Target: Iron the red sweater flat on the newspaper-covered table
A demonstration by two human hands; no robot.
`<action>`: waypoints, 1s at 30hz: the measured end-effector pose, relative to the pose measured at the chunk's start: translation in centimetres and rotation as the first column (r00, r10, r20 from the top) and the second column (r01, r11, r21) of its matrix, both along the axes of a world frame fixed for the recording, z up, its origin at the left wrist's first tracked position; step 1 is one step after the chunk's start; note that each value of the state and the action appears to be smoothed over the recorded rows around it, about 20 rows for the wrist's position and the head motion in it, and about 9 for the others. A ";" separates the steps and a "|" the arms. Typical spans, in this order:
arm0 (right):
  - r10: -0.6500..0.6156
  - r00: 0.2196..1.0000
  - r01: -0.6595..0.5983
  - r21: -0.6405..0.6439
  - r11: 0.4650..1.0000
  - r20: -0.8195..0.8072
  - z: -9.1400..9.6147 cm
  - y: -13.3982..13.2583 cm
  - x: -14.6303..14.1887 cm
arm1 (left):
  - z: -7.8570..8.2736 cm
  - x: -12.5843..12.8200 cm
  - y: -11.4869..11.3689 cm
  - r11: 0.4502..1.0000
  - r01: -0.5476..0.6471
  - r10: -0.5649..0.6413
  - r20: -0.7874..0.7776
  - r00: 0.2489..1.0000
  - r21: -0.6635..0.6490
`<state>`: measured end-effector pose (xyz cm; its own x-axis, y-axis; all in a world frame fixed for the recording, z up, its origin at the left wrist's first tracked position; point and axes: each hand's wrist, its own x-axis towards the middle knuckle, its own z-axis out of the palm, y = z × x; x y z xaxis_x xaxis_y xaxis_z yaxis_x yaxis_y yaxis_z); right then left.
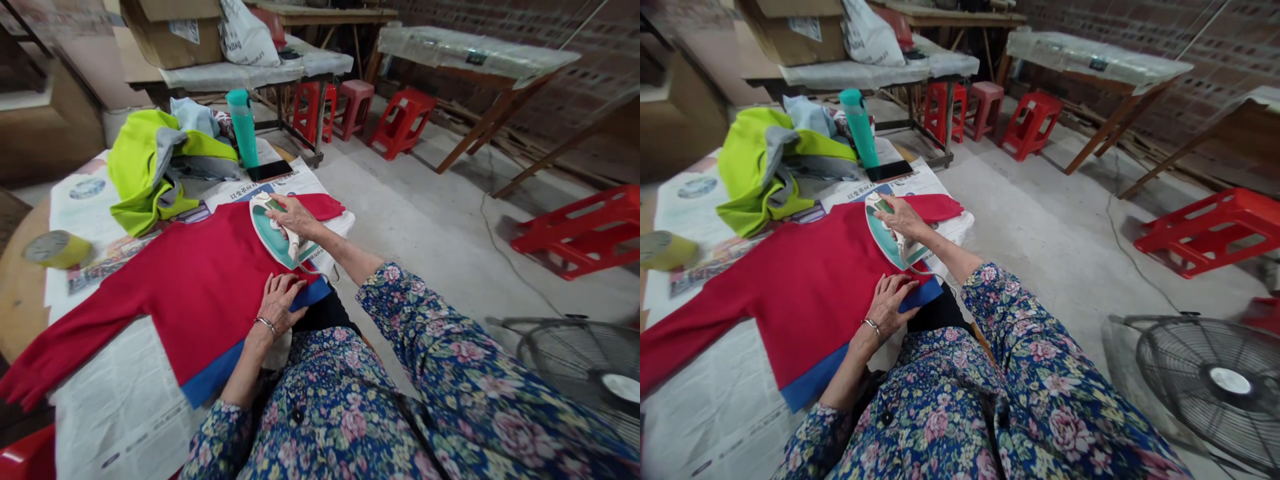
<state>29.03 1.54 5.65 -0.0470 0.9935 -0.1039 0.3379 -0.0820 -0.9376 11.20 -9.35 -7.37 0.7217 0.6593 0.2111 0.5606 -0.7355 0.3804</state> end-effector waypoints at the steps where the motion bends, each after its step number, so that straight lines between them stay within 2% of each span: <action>1: -0.004 1.000 0.004 -0.001 1.000 0.001 0.1 0.0 0.0 | 0.0 0.0 0.0 1.000 0.000 0.000 0.000 1.000 0.002; 11: 0.007 1.000 -0.007 0.017 1.000 -0.004 -0.1 0.0 0.0 | 0.1 0.0 0.0 1.000 -0.003 0.003 -0.001 1.000 0.010; 19: -0.023 1.000 0.023 0.029 0.999 -0.003 0.6 -0.7 -0.3 | 0.2 -0.1 -0.1 1.000 0.000 -0.001 0.007 1.000 0.014; 22: 0.046 0.998 -0.046 0.015 0.999 0.033 0.6 -0.2 0.2 | 0.2 -0.1 0.0 1.000 0.008 -0.008 0.001 1.000 0.004; 27: 0.247 0.968 -0.248 0.012 0.969 0.038 0.6 1.0 1.7 | 0.4 0.0 -0.1 1.000 0.003 -0.003 -0.006 1.000 -0.008; 30: 0.250 0.967 -0.250 -0.013 0.968 0.047 0.8 1.0 1.5 | 0.5 0.0 -0.2 1.000 0.000 0.000 -0.002 1.000 -0.009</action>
